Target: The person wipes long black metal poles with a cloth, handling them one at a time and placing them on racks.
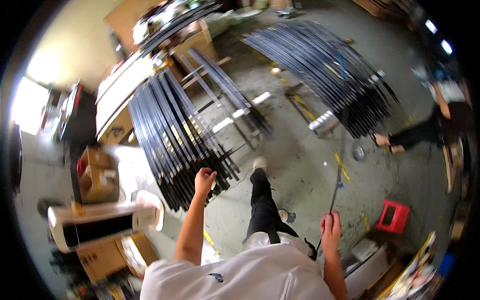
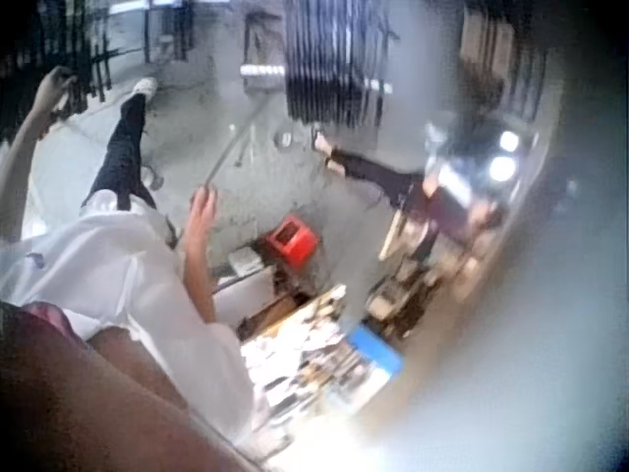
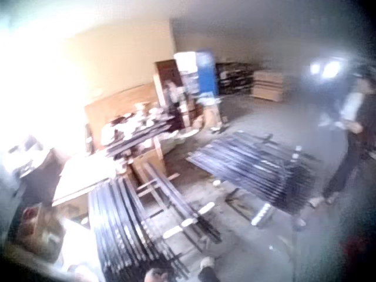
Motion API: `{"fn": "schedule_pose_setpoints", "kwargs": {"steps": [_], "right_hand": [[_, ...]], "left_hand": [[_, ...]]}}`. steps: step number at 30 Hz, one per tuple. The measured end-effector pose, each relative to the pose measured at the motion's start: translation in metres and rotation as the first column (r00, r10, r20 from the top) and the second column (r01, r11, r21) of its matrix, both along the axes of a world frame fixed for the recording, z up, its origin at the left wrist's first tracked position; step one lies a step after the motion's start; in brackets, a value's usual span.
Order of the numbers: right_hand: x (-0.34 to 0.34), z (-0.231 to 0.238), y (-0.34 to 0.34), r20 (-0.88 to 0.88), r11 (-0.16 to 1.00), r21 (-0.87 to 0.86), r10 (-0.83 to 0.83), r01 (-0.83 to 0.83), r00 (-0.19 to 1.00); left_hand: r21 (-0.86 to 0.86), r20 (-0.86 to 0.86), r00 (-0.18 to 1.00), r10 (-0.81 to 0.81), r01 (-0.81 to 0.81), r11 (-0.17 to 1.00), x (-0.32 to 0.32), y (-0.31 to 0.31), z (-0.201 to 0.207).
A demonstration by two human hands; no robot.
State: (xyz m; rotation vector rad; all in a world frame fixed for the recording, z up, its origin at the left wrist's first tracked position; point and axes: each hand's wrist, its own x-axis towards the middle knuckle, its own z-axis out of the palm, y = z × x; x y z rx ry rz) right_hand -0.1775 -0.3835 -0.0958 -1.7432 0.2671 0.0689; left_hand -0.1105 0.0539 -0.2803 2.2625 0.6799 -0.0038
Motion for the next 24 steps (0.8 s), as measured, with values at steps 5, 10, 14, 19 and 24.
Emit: {"fn": "schedule_pose_setpoints", "kwargs": {"steps": [5, 10, 14, 19, 24], "right_hand": [[0.009, 0.012, 0.001, 0.134, 0.995, 0.091, 0.03, -0.043, 0.991], [0.017, 0.072, 0.01, 0.156, 0.999, 0.006, 0.045, -0.047, 0.987], [0.021, 0.116, 0.013, 0.334, 0.982, 0.191, -0.052, -0.014, 0.941], [0.01, 0.156, -0.011, 0.215, 0.984, 0.173, -0.006, -0.032, 0.977], [-0.005, 0.177, -0.025, 0.255, 0.959, 0.284, -0.059, -0.017, 0.965]], "left_hand": [[-0.522, 0.234, 0.902, -0.363, 0.431, 0.736, 0.019, -0.093, 0.115], [-0.661, 0.441, 0.721, -0.534, 0.664, 0.35, 0.023, -0.2, 0.224], [-0.749, 0.531, 0.701, -0.476, 0.651, 0.122, 0.012, -0.254, 0.293], [-0.783, 0.568, 0.707, -0.422, 0.622, -0.011, 0.0, -0.274, 0.32], [-0.77, 0.567, 0.725, -0.39, 0.635, 0.06, -0.01, -0.277, 0.327]]}}
